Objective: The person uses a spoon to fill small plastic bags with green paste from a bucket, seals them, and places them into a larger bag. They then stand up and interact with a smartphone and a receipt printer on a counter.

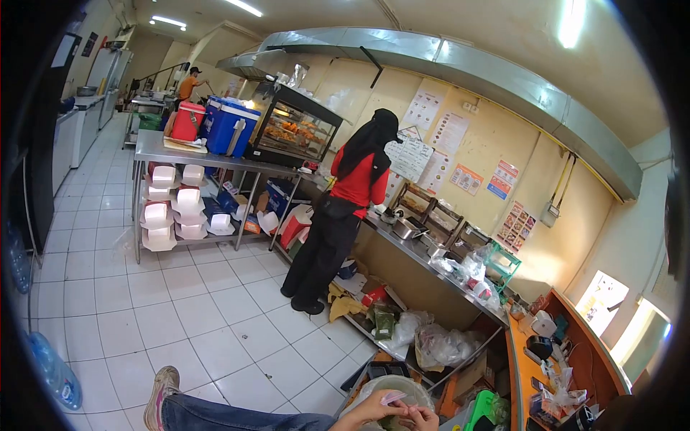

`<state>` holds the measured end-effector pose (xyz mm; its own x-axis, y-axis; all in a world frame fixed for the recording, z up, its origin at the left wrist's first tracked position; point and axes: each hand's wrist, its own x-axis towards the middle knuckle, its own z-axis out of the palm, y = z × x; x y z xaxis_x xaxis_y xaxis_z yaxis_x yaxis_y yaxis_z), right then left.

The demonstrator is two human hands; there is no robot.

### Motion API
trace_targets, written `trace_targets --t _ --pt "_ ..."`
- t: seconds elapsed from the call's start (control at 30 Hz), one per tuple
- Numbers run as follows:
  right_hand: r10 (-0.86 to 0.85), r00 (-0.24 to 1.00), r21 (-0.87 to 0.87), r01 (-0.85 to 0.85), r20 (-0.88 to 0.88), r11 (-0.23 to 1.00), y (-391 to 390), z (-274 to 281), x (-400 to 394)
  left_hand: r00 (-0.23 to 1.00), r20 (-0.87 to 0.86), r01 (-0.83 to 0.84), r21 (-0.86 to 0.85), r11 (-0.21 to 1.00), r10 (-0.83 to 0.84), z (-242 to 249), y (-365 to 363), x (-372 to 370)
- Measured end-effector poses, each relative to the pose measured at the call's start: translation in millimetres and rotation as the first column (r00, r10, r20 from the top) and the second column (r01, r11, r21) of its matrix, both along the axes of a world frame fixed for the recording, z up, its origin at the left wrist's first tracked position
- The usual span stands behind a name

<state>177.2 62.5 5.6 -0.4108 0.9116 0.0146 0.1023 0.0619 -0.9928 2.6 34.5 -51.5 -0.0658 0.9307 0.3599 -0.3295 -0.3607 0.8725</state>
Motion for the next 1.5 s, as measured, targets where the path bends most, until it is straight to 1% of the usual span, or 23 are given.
trace_targets --t 0.03,0.1,0.13,0.23,0.3,0.33,0.4,0.53,0.6,0.83,0.9,0.93,1.0,1.03,1.1,1.13,1.2,1.3,1.33,1.4,1.43,1.47,1.5 --pt "-0.002 1.000 -0.001 0.002 -0.003 1.000 10.7 -12.6 3.8 1.000 -0.009 0.014 0.004 1.000 -0.014 0.9 -0.5 -0.1" --pt "0.051 0.995 0.333 -0.079 0.090 0.940 32.7 -36.4 9.3 0.994 -0.098 -0.051 0.037 0.998 0.055 7.7 -5.3 -2.0" --pt "0.054 0.995 0.330 -0.080 0.088 0.941 38.1 -38.2 13.1 0.975 -0.184 -0.114 0.077 0.990 0.126 10.5 -8.1 -3.3" --pt "0.114 0.975 0.394 -0.182 0.192 0.901 33.5 -23.2 9.1 0.958 -0.207 -0.180 0.113 0.977 0.200 8.7 -5.8 -2.2" --pt "0.198 0.971 0.273 -0.228 0.133 0.934 14.3 1.4 1.2 0.927 -0.266 -0.240 0.122 0.963 0.265 12.7 -8.2 -2.6" --pt "0.196 0.972 0.270 -0.226 0.132 0.936 25.1 -8.4 4.6 0.888 -0.321 -0.297 0.141 0.944 0.328 16.0 -9.9 -2.8" --pt "0.097 0.906 0.406 -0.278 0.412 0.870 50.5 -26.7 8.4 0.878 -0.342 -0.305 0.142 0.942 0.336 20.7 -13.5 -2.1" --pt "0.098 0.882 0.455 -0.329 0.460 0.827 45.8 -16.2 6.9 0.874 -0.334 -0.328 0.132 0.936 0.353 13.8 -8.1 0.8" --pt "0.003 0.866 0.613 -0.357 0.500 0.705 36.5 -6.3 -0.1 0.864 -0.330 -0.353 0.141 0.925 0.380 10.1 -5.7 2.4" --pt "-0.123 0.832 0.662 -0.331 0.541 0.672 16.2 11.3 -12.4 0.771 -0.402 -0.465 0.171 0.868 0.493 20.0 -10.3 8.8" --pt "-0.175 0.684 0.497 -0.307 0.708 0.811 3.6 27.5 -18.6 0.779 -0.393 -0.460 0.172 0.871 0.489 21.6 -11.6 9.1" --pt "-0.172 0.684 0.490 -0.304 0.709 0.817 0.5 29.9 -22.0 0.784 -0.383 -0.455 0.179 0.872 0.488 20.9 -12.0 9.5" --pt "-0.308 0.692 0.589 -0.209 0.653 0.781 -4.5 30.0 -25.6 0.781 -0.393 -0.460 0.163 0.873 0.485 16.9 -8.8 10.1" --pt "-0.307 0.690 0.584 -0.204 0.655 0.786 -2.6 24.8 -25.6 0.777 -0.398 -0.468 0.154 0.870 0.488 14.4 -6.1 11.0" --pt "-0.423 0.723 0.749 -0.194 0.546 0.633 5.2 15.1 -24.5 0.775 -0.391 -0.472 0.162 0.866 0.496 10.0 -1.8 13.6" --pt "-0.422 0.723 0.746 -0.192 0.547 0.638 6.6 14.3 -21.1 0.771 -0.379 -0.484 0.176 0.857 0.513 8.2 -1.4 14.4" --pt "-0.452 0.598 0.673 -0.209 0.662 0.709 9.4 15.2 -18.9 0.739 -0.415 -0.522 0.145 0.840 0.531 9.8 -0.7 9.6" --pt "-0.477 0.515 0.642 -0.205 0.713 0.739 1.9 14.0 -16.6 0.689 -0.469 -0.553 0.153 0.819 0.553 7.9 -2.1 8.1" --pt "-0.477 0.517 0.643 -0.205 0.711 0.738 -0.3 16.3 -15.7 0.669 -0.486 -0.549 0.186 0.815 0.562 6.9 -1.9 7.7" --pt "-0.360 0.790 0.734 -0.160 0.496 0.661 -5.0 20.7 -12.0 0.704 -0.476 -0.533 0.137 0.835 0.527 9.1 -5.0 6.7" --pt "-0.362 0.789 0.732 -0.156 0.496 0.663 -3.4 23.0 -9.2 0.738 -0.463 -0.513 0.088 0.854 0.491 10.7 -7.2 6.5" --pt "-0.222 0.815 0.745 -0.331 0.535 0.579 -0.4 27.5 -4.6 0.740 -0.465 -0.509 0.086 0.857 0.486 9.8 -6.9 6.4" --pt "-0.082 0.810 0.743 -0.486 0.581 0.461 1.5 31.7 -0.5 0.839 -0.382 -0.411 0.025 0.911 0.388 7.9 -5.8 5.5"
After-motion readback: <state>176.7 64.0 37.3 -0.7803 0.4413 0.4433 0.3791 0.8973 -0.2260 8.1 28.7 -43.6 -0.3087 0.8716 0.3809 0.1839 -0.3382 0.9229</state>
